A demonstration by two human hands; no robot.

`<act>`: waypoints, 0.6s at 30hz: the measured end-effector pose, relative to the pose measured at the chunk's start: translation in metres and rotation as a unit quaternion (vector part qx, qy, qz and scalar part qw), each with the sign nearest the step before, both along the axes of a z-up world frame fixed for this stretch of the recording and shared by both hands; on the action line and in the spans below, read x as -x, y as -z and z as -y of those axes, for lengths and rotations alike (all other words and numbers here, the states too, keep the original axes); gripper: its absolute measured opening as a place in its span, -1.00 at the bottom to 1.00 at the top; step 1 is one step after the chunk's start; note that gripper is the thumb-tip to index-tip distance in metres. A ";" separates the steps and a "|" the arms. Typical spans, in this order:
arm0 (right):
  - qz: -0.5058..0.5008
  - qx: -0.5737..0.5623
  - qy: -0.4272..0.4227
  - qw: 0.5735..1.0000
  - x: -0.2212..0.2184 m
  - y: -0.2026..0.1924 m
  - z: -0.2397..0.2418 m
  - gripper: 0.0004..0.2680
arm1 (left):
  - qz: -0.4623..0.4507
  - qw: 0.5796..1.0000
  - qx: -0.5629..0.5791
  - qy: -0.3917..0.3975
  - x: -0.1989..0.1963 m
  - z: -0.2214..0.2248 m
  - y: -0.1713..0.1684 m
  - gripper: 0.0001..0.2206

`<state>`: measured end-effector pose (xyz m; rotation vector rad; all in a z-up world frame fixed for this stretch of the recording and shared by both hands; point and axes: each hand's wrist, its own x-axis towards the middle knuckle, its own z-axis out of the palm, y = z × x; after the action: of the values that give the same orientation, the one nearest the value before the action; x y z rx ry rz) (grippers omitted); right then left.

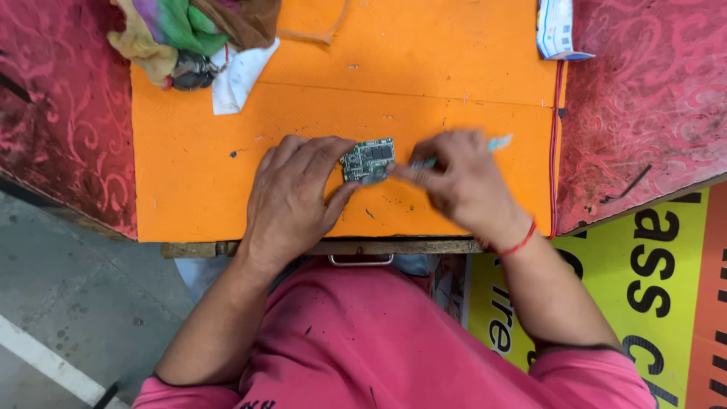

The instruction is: The person cleans a small green circuit board using a blue-bristled brush, rubbing the surface repeatedly and turning the board over to clean different sides.

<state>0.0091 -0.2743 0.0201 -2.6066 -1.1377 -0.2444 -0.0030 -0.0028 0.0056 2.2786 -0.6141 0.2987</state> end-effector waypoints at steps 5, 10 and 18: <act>0.002 -0.019 0.046 0.999 0.011 0.000 -0.002 -0.62 | -0.020 1.000 0.004 -0.002 0.003 0.000 0.001 -0.56; 0.034 -0.035 0.102 0.994 0.015 -0.002 -0.007 -0.64 | -0.010 1.000 0.009 0.002 0.002 -0.002 0.002 -0.54; 0.010 -0.061 0.204 0.977 0.031 -0.001 -0.036 -0.65 | 0.008 1.000 -0.002 -0.024 0.009 -0.002 0.006 -0.53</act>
<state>-0.0214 -0.2380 0.0212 -2.7052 -0.5591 -0.4122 -0.0125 -0.0011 -0.0004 2.3001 -0.5686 0.3390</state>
